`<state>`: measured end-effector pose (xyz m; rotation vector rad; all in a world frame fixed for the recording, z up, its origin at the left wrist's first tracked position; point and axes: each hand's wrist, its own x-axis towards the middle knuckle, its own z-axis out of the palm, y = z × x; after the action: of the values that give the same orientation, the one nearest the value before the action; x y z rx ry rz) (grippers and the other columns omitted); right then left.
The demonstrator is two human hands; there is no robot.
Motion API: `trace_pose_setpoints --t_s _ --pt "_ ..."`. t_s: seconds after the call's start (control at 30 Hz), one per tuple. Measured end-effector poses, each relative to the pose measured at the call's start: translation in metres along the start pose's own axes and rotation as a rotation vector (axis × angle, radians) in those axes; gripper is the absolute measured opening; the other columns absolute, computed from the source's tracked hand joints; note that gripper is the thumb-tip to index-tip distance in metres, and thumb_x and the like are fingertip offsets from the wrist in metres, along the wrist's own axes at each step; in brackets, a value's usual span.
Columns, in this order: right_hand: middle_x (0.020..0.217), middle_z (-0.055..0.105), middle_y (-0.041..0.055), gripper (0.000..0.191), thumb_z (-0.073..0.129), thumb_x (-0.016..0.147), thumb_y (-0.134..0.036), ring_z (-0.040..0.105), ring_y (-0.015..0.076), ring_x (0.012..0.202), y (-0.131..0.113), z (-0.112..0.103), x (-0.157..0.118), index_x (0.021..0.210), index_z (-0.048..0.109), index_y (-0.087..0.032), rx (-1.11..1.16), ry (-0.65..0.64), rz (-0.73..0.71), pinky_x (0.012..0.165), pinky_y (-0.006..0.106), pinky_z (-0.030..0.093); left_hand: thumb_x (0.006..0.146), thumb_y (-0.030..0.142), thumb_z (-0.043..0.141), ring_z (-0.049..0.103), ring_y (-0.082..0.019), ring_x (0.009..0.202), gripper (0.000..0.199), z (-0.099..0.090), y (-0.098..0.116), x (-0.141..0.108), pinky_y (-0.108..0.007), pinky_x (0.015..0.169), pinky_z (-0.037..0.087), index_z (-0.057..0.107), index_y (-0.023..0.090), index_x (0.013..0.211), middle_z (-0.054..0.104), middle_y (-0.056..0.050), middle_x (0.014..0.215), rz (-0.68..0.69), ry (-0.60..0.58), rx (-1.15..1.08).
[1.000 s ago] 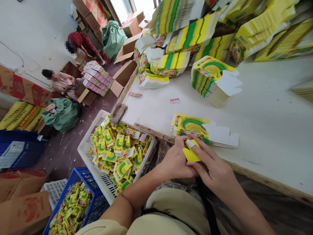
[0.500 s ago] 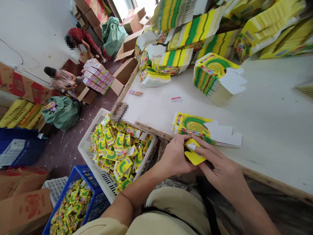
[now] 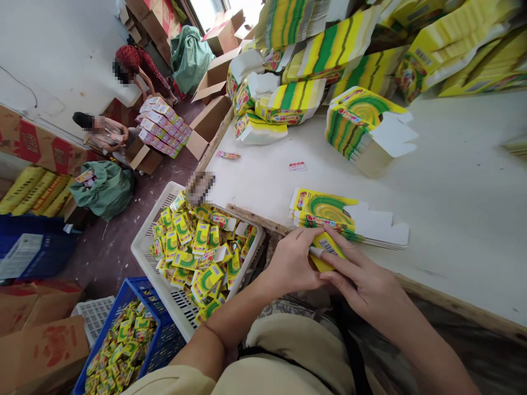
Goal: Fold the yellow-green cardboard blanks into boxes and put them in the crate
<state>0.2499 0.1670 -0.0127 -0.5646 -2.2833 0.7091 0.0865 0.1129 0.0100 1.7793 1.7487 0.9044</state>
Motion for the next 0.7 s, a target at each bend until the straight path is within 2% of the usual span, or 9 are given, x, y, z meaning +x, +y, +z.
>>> trace_pose_setpoints --t_s 0.17,0.33,0.7 --pt "0.154 0.041 0.0131 0.025 0.047 0.099 -0.022 0.061 0.0254 0.125 -0.0014 0.0048 -0.0020 0.118 0.063 -0.018 0.001 0.038 0.045 0.089 0.031 0.061 0.064 0.029 0.073 0.062 -0.028 0.110 0.067 -0.0005 0.0027 0.0015 -0.042 0.098 0.051 0.052 0.017 0.127 0.064 -0.012 0.119 -0.034 -0.016 0.014" --pt "0.154 0.043 0.0115 0.024 0.048 0.099 -0.024 0.058 0.0260 0.128 -0.0035 0.0065 -0.0021 0.118 0.062 -0.020 0.005 0.068 0.073 0.093 0.033 0.059 0.065 0.026 0.070 0.063 -0.028 0.110 0.066 -0.0005 0.0060 0.0020 -0.040 0.097 0.052 0.053 0.012 0.127 0.065 -0.014 0.119 0.008 0.013 0.022" --pt "0.151 0.047 0.0082 0.024 0.048 0.099 -0.027 0.059 0.0237 0.127 -0.0013 0.0054 -0.0028 0.111 0.067 -0.021 0.055 0.077 0.125 0.098 0.031 0.056 0.065 0.031 0.072 0.063 -0.027 0.110 0.067 0.0022 0.0052 0.0018 -0.041 0.097 0.052 0.052 0.013 0.127 0.065 -0.013 0.121 -0.022 -0.024 0.021"
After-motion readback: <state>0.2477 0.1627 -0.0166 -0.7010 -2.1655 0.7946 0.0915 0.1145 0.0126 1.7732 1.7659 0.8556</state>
